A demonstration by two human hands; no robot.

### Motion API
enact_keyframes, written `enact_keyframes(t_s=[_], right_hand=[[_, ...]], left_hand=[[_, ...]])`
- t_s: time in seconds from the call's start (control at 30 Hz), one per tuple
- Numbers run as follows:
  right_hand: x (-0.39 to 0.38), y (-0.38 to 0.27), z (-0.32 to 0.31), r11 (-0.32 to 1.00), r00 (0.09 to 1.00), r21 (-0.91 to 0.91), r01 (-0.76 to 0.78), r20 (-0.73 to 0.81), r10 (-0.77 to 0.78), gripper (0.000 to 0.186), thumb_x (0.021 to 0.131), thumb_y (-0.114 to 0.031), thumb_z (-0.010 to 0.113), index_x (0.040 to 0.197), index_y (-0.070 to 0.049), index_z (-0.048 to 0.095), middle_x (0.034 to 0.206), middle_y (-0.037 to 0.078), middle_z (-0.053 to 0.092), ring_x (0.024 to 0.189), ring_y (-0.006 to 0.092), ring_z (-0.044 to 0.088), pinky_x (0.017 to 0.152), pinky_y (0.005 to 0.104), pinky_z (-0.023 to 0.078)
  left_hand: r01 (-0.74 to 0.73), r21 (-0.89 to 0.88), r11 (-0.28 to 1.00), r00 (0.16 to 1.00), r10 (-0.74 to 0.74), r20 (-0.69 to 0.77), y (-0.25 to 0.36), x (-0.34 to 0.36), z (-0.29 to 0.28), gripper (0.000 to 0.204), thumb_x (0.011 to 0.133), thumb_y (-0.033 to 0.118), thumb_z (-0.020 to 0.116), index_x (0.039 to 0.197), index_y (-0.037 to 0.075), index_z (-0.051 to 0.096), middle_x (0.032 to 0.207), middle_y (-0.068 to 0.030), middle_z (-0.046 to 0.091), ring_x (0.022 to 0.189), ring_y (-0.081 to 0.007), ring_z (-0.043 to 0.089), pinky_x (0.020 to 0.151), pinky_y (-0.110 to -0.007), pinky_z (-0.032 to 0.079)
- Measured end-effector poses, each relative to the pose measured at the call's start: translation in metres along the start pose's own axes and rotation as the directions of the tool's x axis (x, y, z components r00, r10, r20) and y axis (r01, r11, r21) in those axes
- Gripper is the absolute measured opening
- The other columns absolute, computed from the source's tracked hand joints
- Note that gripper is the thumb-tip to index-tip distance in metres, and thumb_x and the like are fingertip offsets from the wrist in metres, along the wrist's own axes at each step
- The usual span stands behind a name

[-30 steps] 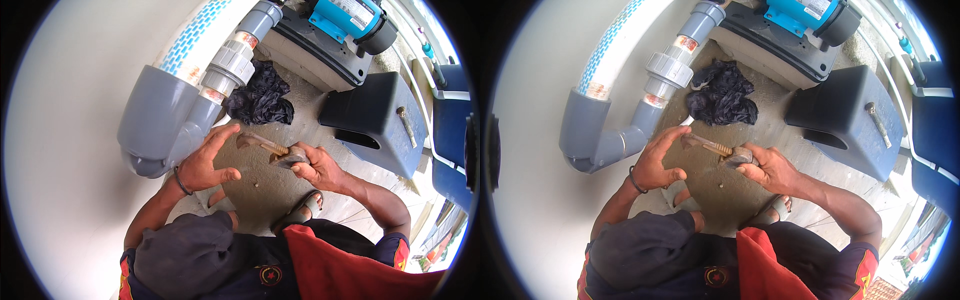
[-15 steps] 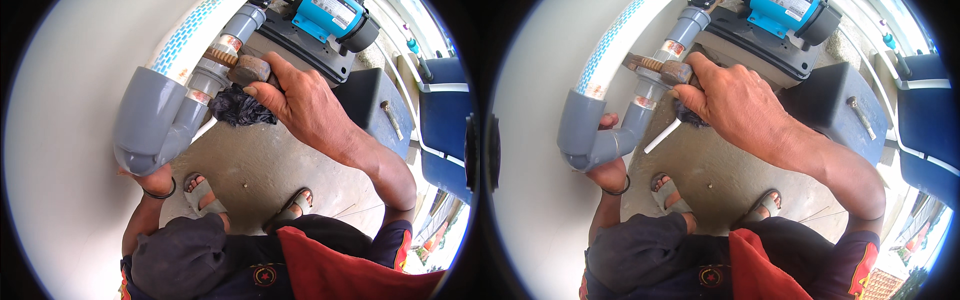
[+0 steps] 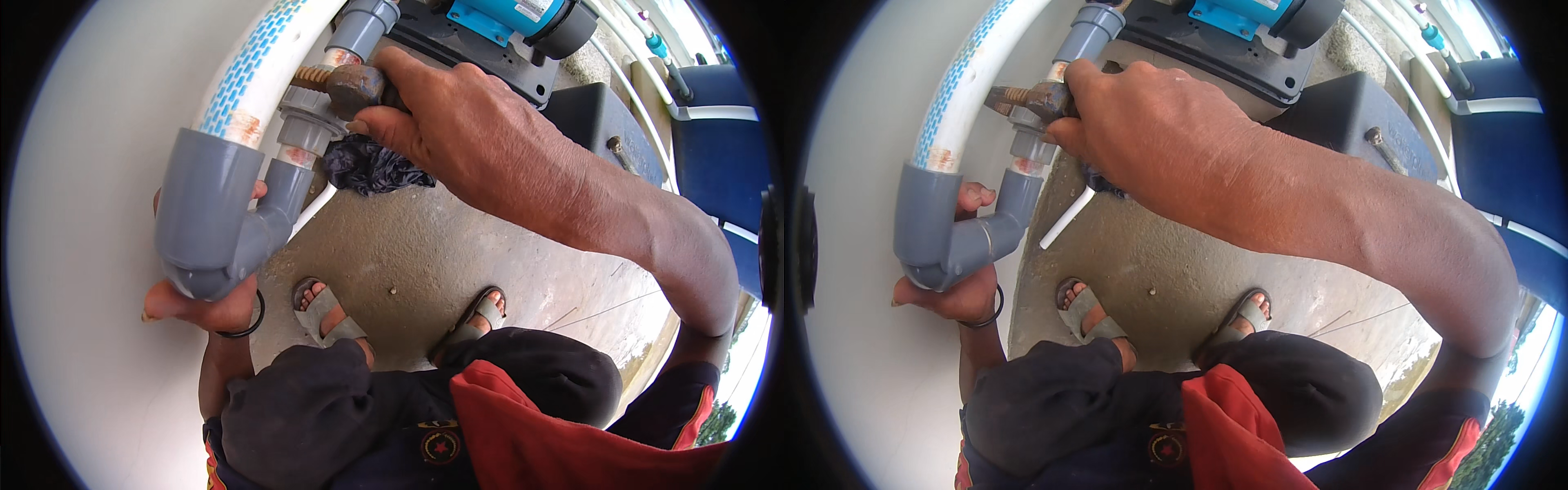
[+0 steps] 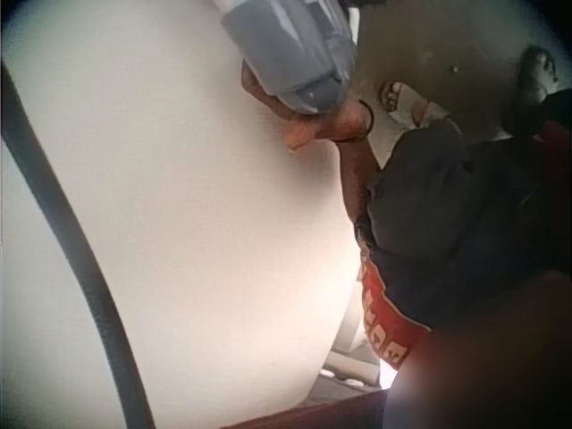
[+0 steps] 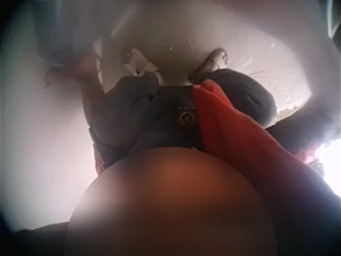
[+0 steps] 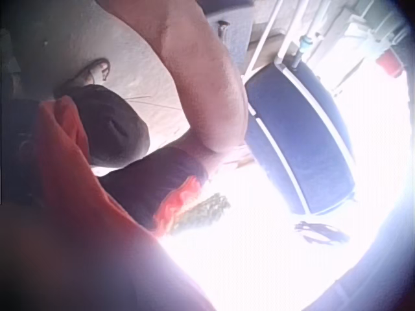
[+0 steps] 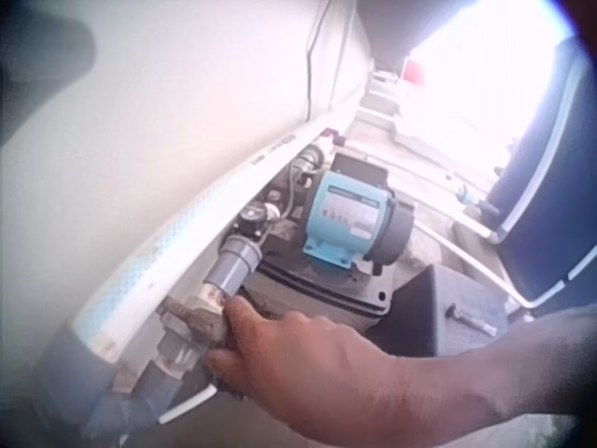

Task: The person uses a pipe wrench to loosen and remove a threaded fitting from a PVC pipe connected to a water pump. They then rethread the fitting and tighten it back onto the pipe.

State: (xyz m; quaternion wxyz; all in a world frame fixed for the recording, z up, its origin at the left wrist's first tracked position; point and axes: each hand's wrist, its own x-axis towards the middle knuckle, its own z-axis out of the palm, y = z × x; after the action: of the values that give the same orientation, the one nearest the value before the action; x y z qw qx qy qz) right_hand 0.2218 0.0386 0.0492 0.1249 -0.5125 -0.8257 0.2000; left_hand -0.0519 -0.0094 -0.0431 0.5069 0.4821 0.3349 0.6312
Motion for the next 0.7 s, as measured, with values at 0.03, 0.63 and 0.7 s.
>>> enact_keyframes(t_s=[0.03,0.63,0.7], right_hand=[[-0.002,0.000,0.003,1.000,1.000,0.007,-0.018,0.008,0.017,0.036,0.102,-0.032,0.057,0.111,0.002,0.053,0.066,0.021,0.064,0.067,0.0393,0.069,0.060,0.0466,0.055],[-0.013,0.004,0.023,0.992,0.992,0.035,-0.123,-0.017,0.124,0.040,0.097,-0.036,0.064,0.107,-0.002,0.046,0.065,0.021,0.064,0.066,0.0434,0.067,0.055,0.0500,0.053],[-0.014,0.004,0.022,0.988,0.989,0.038,-0.147,-0.016,0.148,0.041,0.097,-0.038,0.064,0.105,-0.002,0.044,0.064,0.022,0.064,0.065,0.0439,0.066,0.055,0.0506,0.052]], left_hand=[[-0.101,0.106,0.989,0.991,0.090,0.096,0.001,0.003,0.004,0.100,0.073,0.088,0.055,0.118,-0.001,0.059,0.103,-0.0137,0.064,0.097,-0.0252,0.062,0.089,-0.041,0.050],[0.245,0.151,0.958,0.827,-0.288,0.483,0.047,0.043,0.022,0.118,0.063,0.100,0.043,0.119,-0.004,0.050,0.098,-0.0143,0.066,0.088,-0.0234,0.066,0.087,-0.042,0.052],[0.354,0.277,0.893,0.825,-0.438,0.358,0.062,0.045,0.032,0.124,0.061,0.104,0.035,0.118,-0.006,0.049,0.096,-0.0143,0.067,0.085,-0.0217,0.067,0.085,-0.038,0.051]])
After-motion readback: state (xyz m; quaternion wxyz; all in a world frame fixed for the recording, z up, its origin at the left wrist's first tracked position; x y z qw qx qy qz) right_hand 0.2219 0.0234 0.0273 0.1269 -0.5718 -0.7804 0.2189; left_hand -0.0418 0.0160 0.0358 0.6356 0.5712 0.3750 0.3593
